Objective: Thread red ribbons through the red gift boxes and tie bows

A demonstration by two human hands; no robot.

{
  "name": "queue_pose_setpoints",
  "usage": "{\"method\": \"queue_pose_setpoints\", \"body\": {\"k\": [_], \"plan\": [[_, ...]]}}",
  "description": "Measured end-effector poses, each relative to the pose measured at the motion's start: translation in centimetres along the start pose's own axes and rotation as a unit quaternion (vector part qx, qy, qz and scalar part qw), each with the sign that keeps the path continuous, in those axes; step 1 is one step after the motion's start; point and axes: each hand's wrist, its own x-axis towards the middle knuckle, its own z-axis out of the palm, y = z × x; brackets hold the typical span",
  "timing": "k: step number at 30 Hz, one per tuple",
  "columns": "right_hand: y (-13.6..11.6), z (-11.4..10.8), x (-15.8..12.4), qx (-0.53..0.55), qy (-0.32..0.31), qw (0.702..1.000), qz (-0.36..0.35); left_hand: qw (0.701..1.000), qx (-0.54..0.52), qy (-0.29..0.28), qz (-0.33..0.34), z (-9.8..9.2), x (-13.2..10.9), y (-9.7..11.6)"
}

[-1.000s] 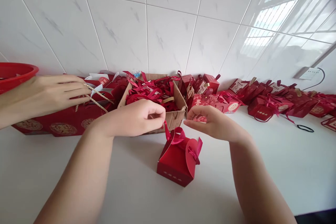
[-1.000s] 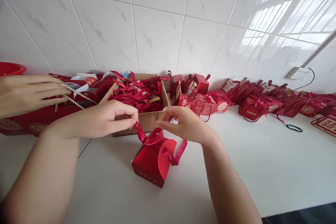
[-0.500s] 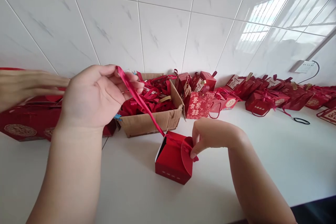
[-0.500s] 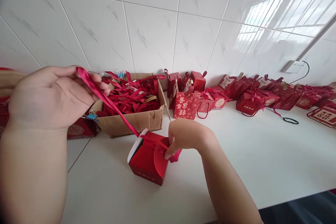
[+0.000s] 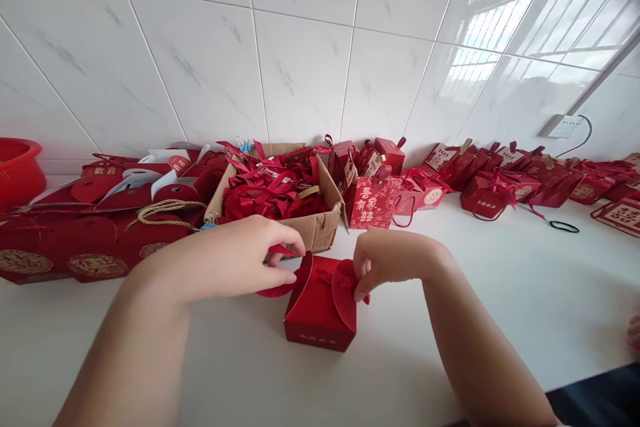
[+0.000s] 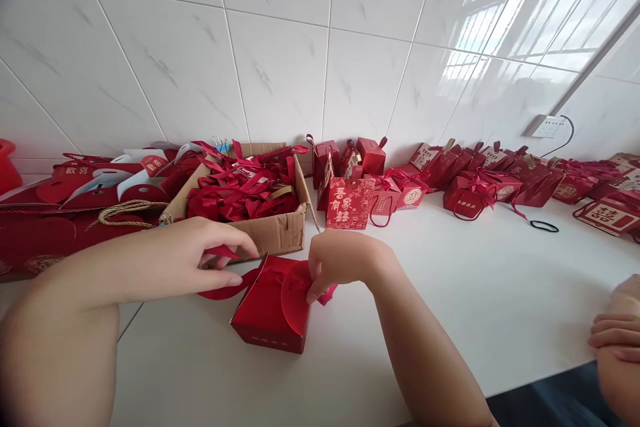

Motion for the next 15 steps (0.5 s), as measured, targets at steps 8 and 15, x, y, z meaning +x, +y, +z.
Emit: {"method": "queue_pose_setpoints", "body": {"k": [8,15], "plan": [[-0.1,-0.4,-1.2,0.022,-0.005,0.999,-0.027,0.99,0.051,-0.134,-0.003,1.3,1.9,1.8],[0.0,-0.6,-1.8,0.015,0.01,0.997,-0.076,0.991,-0.007,-0.133,-0.03,1.8,2.2,1.0]]}}
